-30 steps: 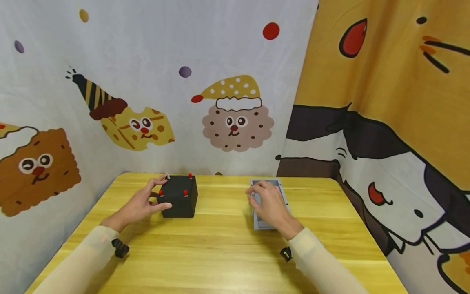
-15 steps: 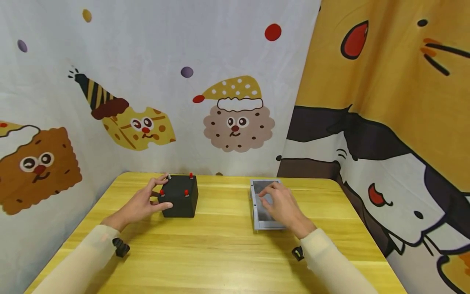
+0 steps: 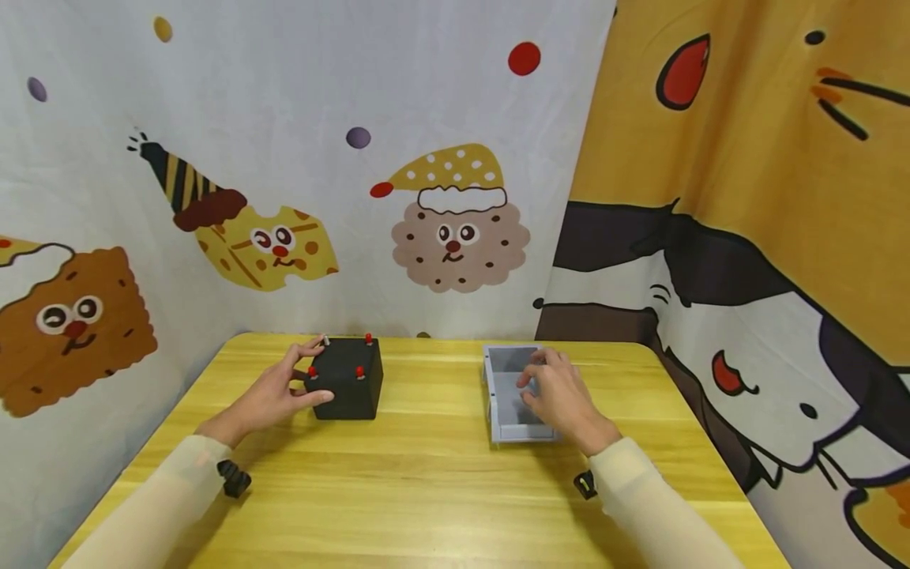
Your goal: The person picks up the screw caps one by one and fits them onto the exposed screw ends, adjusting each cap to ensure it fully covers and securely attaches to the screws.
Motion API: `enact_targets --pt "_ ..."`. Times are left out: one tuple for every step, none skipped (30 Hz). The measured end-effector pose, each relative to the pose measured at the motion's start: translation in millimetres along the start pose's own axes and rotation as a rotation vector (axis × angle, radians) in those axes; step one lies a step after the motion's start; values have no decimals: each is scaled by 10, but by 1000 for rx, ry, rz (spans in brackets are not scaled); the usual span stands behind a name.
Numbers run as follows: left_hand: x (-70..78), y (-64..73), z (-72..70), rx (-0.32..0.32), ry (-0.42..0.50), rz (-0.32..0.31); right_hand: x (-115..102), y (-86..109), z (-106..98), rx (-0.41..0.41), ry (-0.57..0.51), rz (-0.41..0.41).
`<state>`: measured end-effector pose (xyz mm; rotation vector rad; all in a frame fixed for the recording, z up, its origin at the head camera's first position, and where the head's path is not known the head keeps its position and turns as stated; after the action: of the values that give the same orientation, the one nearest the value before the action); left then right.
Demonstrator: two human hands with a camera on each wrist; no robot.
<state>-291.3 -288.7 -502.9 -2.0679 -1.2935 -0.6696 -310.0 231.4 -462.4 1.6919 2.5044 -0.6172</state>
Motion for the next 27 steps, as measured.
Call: enact_targets --pt "19 3 0 0 -2 -16 0 -2 -2 -10 7 11" --pt "34 6 -2 0 -8 -22 0 -3 -1 -21 13 21" --pt "56 7 0 -2 -10 -33 -3 -3 -2 -32 19 31" --pt "75 8 1 -3 -16 -36 -4 -2 -2 -45 24 46" --pt "87 7 0 -3 -22 -38 -4 1 -1 -57 30 60" --pt "100 9 0 -3 -25 -38 -5 3 1 -68 35 74" --pt "108 10 -1 -2 -26 -40 -6 6 3 -80 39 88" --pt "107 11 -2 -2 -27 -37 -6 8 5 -91 44 102" --pt "109 13 -1 -1 -26 -37 -4 10 9 -102 47 116" --pt "107 15 -3 1 -25 -37 -1 12 13 -115 51 130" --pt "102 18 -3 2 -22 -37 1 12 15 -126 58 142" --pt "99 20 -3 4 -19 -33 3 10 16 -137 65 153" --pt "96 19 -1 3 -18 -30 10 12 20 -149 72 167" --pt "94 19 1 2 -16 -27 18 13 25 -160 82 180" --pt "91 18 2 3 -15 -29 25 15 29 -171 89 193" --pt "88 17 3 3 -16 -30 29 15 32 -184 96 205" --pt "85 15 4 2 -14 -29 35 16 37 -193 102 217" --pt "82 14 5 1 -14 -26 42 17 44 -202 106 230" --pt "77 13 6 1 -15 -27 47 19 52 -212 110 244" --pt "74 11 6 0 -15 -29 49 20 56 -220 112 256" --pt "71 10 5 1 -15 -32 50 21 61 -229 115 264" --pt "69 9 5 -1 -16 -31 53 22 68 -237 118 273" --pt "68 8 4 -2 -16 -32 56 23 74 -243 120 281" --pt "67 7 4 -2 -16 -34 59 24 80 -250 123 288" --pt "66 6 4 -2 -16 -37 60 25 86 -257 124 294" --pt "65 5 3 -4 -16 -36 62 28 92 -262 124 298" --pt "64 4 3 -5 -19 -36 67 32 99 -267 125 303"
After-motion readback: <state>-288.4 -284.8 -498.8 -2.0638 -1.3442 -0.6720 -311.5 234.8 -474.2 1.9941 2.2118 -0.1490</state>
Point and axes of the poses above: each hand's wrist, its own y-axis away from the middle knuckle, its own z-axis out of the palm, x = y × z, the point moved 4 cm from there along -y, towards the middle knuckle, and after that the axes turned 5 degrees about z, right-handed, at the moved point
